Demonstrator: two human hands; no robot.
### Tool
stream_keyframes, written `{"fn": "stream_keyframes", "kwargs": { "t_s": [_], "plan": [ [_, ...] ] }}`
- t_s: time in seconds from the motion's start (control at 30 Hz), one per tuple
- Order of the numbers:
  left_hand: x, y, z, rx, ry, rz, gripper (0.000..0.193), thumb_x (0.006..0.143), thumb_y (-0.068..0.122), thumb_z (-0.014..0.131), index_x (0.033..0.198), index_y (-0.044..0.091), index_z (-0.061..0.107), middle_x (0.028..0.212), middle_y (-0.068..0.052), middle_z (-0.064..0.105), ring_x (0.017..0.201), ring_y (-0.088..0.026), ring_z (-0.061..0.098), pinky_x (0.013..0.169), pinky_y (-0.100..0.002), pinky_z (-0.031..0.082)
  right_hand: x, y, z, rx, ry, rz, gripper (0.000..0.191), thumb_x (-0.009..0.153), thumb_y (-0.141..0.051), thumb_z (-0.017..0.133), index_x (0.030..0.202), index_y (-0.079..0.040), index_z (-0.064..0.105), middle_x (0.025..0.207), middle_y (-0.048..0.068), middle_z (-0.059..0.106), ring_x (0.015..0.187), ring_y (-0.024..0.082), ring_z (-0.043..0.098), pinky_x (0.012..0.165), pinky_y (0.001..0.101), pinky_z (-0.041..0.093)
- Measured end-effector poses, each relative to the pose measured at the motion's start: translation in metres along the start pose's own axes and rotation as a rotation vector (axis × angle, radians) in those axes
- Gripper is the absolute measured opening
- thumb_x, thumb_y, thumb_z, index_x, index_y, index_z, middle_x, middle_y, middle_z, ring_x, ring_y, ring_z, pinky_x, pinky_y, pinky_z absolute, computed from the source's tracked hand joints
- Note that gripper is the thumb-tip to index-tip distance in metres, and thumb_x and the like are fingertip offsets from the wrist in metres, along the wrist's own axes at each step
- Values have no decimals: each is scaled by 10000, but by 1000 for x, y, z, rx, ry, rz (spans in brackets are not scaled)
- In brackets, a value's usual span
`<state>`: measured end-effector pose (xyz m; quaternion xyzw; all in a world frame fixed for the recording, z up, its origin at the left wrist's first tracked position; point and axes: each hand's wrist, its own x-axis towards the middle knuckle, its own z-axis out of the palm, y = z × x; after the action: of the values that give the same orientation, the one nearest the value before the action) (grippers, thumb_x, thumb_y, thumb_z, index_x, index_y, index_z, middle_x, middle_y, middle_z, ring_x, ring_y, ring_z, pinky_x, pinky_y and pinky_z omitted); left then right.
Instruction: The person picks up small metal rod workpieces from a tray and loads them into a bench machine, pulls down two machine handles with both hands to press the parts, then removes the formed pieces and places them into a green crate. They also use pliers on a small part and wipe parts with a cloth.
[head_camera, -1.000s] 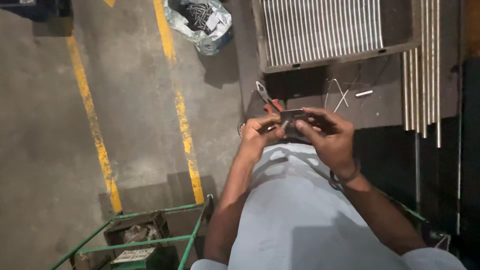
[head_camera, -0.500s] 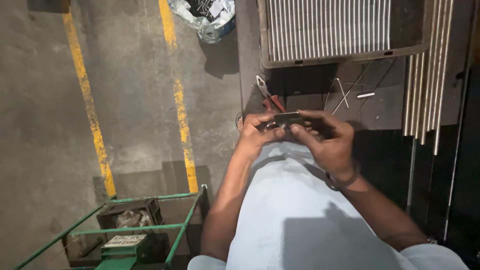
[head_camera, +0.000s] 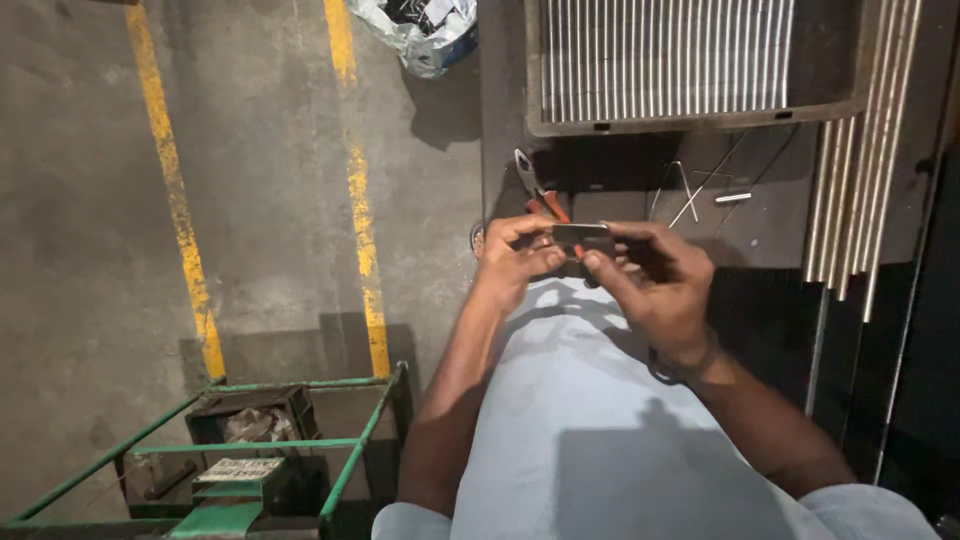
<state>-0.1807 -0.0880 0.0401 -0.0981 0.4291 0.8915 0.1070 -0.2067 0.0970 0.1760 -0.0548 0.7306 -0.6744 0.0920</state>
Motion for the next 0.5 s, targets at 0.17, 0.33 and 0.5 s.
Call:
{"fn": "stream_keyframes", "kwargs": {
  "t_s": [0.17, 0.33, 0.5],
  "plan": [
    [0, 3, 6, 104, -79, -9, 249, 800, 4, 858, 1022, 10, 746, 938, -1, 689, 877, -82, 639, 815, -248, 545, 3, 14, -3, 20, -37, 95, 289, 919, 23, 771, 1187, 64, 671, 1017, 105, 736, 900, 99, 690, 738, 212, 559],
    [2, 10, 6, -48, 37, -14, 260, 742, 13, 853, 960, 53, 717, 937, -1, 706, 830, -103, 675, 770, -289, 588, 4, 6, -19, -80, 65, 42, 263, 939, 40, 776, 1183, 48, 679, 973, 96, 733, 852, 106, 708, 721, 212, 569],
    [4, 11, 13, 81, 16, -44, 285, 720, -44, 853, 944, 43, 700, 929, 15, 674, 865, -89, 657, 839, -271, 568, 4, 7, -16, 10, -15, 50, 278, 931, 43, 755, 1197, 47, 673, 1017, 91, 735, 866, 93, 710, 744, 227, 604]
  ]
}}
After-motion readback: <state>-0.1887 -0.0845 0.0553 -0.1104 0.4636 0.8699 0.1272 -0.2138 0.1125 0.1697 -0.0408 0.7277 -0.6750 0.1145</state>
